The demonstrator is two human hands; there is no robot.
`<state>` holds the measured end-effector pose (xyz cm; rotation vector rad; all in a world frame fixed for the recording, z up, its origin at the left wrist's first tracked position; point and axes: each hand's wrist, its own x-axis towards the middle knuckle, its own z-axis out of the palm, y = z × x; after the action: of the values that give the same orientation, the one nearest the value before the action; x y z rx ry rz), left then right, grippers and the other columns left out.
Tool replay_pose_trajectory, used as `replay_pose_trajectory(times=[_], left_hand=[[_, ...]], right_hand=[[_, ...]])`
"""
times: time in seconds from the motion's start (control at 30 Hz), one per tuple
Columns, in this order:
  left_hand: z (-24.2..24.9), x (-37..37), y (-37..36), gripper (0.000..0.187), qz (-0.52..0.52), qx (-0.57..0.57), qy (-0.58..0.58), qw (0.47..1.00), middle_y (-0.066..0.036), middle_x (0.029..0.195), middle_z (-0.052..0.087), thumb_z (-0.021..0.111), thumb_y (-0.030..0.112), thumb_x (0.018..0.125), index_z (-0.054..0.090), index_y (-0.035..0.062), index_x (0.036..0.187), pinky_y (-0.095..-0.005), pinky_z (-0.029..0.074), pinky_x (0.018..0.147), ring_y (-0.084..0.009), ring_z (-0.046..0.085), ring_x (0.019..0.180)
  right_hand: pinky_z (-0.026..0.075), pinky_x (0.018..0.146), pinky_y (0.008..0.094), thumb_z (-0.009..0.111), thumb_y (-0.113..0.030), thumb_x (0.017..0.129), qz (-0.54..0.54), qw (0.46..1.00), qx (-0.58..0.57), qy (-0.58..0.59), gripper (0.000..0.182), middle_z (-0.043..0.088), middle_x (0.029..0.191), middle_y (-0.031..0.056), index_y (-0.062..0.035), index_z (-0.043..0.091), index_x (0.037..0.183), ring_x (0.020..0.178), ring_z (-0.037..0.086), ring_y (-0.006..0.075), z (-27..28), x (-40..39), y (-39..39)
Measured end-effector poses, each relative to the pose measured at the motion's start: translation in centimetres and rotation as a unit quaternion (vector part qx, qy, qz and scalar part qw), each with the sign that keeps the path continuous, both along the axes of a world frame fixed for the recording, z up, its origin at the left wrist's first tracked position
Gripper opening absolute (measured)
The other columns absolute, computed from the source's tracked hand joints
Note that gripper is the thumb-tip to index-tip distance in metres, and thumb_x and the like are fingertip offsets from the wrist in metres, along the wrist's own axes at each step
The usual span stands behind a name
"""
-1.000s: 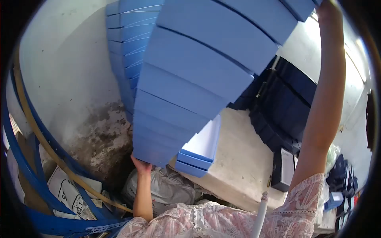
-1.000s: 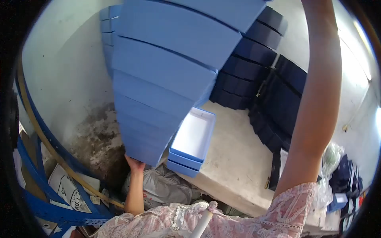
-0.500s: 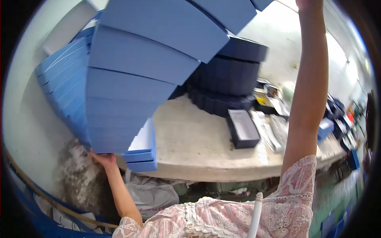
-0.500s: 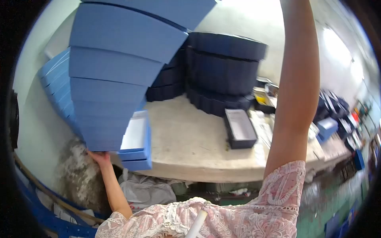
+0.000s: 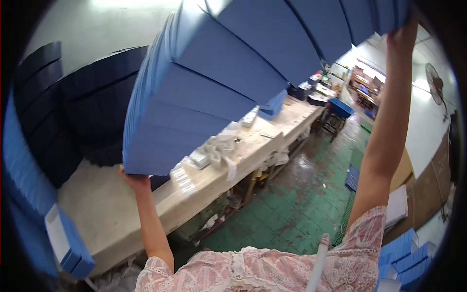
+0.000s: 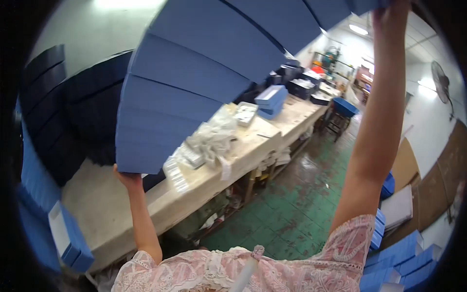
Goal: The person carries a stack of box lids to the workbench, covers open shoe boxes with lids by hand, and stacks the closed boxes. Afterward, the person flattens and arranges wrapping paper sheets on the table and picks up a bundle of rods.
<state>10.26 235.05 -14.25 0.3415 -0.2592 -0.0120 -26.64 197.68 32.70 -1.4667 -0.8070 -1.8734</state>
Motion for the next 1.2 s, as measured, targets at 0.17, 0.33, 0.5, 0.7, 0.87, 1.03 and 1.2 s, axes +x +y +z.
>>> replay_pose_trajectory(times=[0.17,0.33,0.5,0.7,0.87,1.03,1.2], left_hand=[[-1.4,1.0,-21.0,0.048,-0.165,-0.02,0.036,0.985,-0.006,0.11,0.057,0.041,0.044,0.083,0.052,0.0068,0.112,-0.0389,0.041,0.089,-0.0227,0.053,0.103],[-7.0,0.1,-42.8,0.053,-0.314,-0.026,0.067,0.947,-0.008,0.111,0.056,0.04,0.048,0.083,0.052,0.0055,0.112,-0.0369,0.039,0.09,-0.0218,0.052,0.103],[-8.3,-5.1,-61.2,0.054,-0.425,-0.006,0.159,0.891,-0.01,0.11,0.056,0.043,0.045,0.081,0.051,0.0027,0.113,-0.0358,0.038,0.091,-0.0238,0.052,0.101],[-11.0,-10.2,-79.2,0.055,-0.482,0.003,0.192,0.855,-0.011,0.112,0.055,0.044,0.044,0.081,0.049,0.0013,0.115,-0.0344,0.037,0.093,-0.0245,0.051,0.104],[-14.7,-12.0,-91.6,0.055,-0.5,0.006,0.222,0.837,-0.011,0.116,0.053,0.044,0.043,0.081,0.049,0.0015,0.116,-0.0347,0.035,0.094,-0.0247,0.049,0.108],[-14.4,-10.8,-102.3,0.057,-0.452,-0.001,0.213,0.866,-0.012,0.118,0.052,0.042,0.046,0.082,0.047,0.0018,0.118,-0.0358,0.033,0.096,-0.025,0.047,0.111],[-15.7,-6.9,-111.0,0.055,-0.374,0.011,0.262,0.889,-0.011,0.116,0.053,0.04,0.046,0.082,0.05,0.003,0.114,-0.0361,0.034,0.095,-0.0242,0.048,0.109]], right_hand=[[0.036,0.096,0.0359,0.053,-0.034,0.085,-0.112,0.994,0.006,-0.014,0.055,0.043,0.126,0.014,-0.0008,0.036,0.127,0.117,0.042,0.027,0.1,-7.7,-8.6],[0.036,0.096,0.0356,0.053,-0.035,0.085,-0.26,0.963,0.076,-0.006,0.056,0.043,0.127,0.0135,-0.0007,0.037,0.127,0.117,0.042,0.0263,-0.5,-11.8,-15.7],[0.036,0.096,0.0353,0.053,-0.035,0.085,-0.378,0.916,0.136,0.002,0.057,0.043,0.127,0.013,-0.0007,0.037,0.127,0.117,0.042,0.0257,-0.5,-13.2,-24.5],[0.036,0.096,0.0349,0.054,-0.036,0.085,-0.447,0.878,0.169,0.017,0.058,0.043,0.127,0.0123,-0.0006,0.037,0.127,0.117,0.042,0.0249,0.6,-11.7,-37.9],[0.035,0.096,0.0346,0.054,-0.037,0.085,-0.46,0.87,0.171,0.037,0.058,0.043,0.127,0.0118,-0.0005,0.038,0.127,0.117,0.042,0.0242,0.9,-11.7,-51.9],[0.035,0.096,0.0343,0.054,-0.038,0.085,-0.444,0.88,0.156,0.063,0.059,0.043,0.128,0.0113,-0.0004,0.038,0.128,0.117,0.042,0.0235,1.8,-10.1,-67.0],[0.035,0.097,0.0328,0.055,-0.04,0.084,-0.395,0.901,0.145,0.111,0.061,0.043,0.128,0.0103,0.0002,0.038,0.127,0.117,0.042,0.0228,2.2,-4.0,-83.8]])
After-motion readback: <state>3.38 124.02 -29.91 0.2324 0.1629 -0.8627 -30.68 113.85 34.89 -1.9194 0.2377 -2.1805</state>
